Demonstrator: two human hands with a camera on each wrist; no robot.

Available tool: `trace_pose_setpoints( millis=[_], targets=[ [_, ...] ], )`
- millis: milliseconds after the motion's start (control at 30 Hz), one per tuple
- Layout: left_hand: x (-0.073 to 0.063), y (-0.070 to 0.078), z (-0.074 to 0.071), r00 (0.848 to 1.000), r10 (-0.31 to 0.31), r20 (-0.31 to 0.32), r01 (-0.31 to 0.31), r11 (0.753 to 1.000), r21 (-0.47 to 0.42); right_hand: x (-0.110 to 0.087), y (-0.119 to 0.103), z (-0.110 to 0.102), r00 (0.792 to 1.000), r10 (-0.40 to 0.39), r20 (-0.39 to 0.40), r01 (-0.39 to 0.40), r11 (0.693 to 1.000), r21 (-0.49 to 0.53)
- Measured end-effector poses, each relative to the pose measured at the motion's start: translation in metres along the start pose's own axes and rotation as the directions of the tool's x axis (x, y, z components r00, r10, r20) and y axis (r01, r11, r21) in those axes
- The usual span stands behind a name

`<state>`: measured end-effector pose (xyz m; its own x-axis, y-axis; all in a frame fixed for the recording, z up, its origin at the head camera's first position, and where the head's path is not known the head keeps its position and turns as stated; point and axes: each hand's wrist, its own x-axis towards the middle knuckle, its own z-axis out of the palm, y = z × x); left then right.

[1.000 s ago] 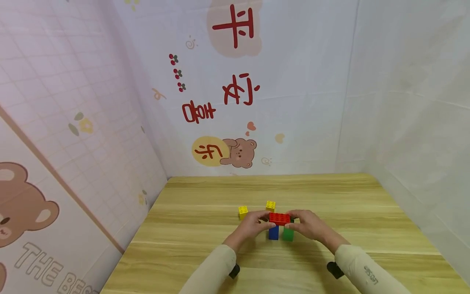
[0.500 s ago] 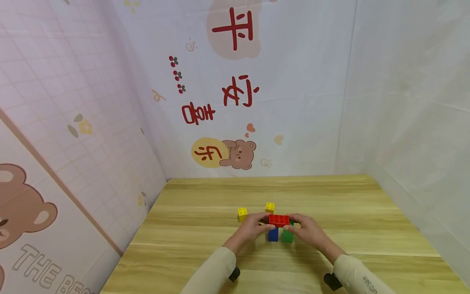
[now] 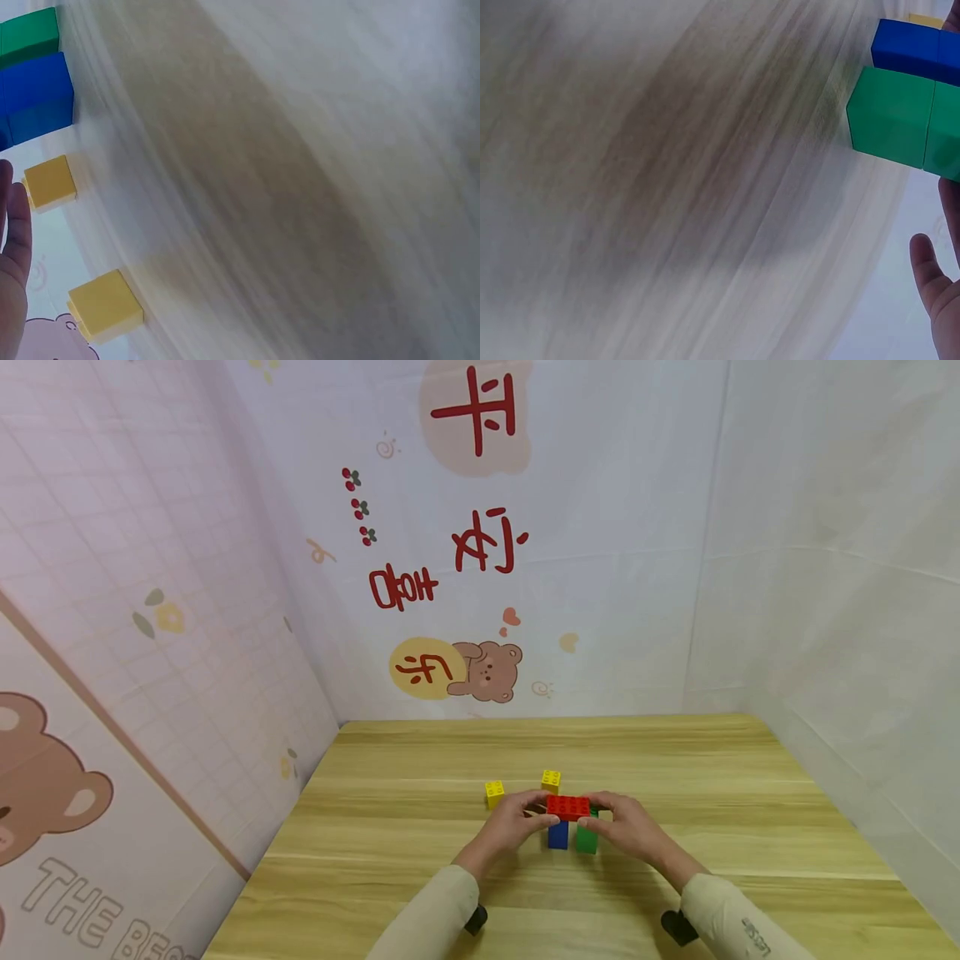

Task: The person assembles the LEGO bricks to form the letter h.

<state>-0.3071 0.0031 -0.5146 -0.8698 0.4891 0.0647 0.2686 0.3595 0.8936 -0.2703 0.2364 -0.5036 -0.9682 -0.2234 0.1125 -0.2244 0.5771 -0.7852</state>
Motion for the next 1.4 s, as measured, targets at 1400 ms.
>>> trace_pose_setpoints(
  millis=[1400],
  targets=[
    [0.003, -0.001, -0.007, 1.000, -0.002, -0.004, 0.002, 0.991, 0.134, 0.007, -0.003, 0.004, 0.999, -0.046, -0.011, 0.045, 0.998, -0.049]
  ],
)
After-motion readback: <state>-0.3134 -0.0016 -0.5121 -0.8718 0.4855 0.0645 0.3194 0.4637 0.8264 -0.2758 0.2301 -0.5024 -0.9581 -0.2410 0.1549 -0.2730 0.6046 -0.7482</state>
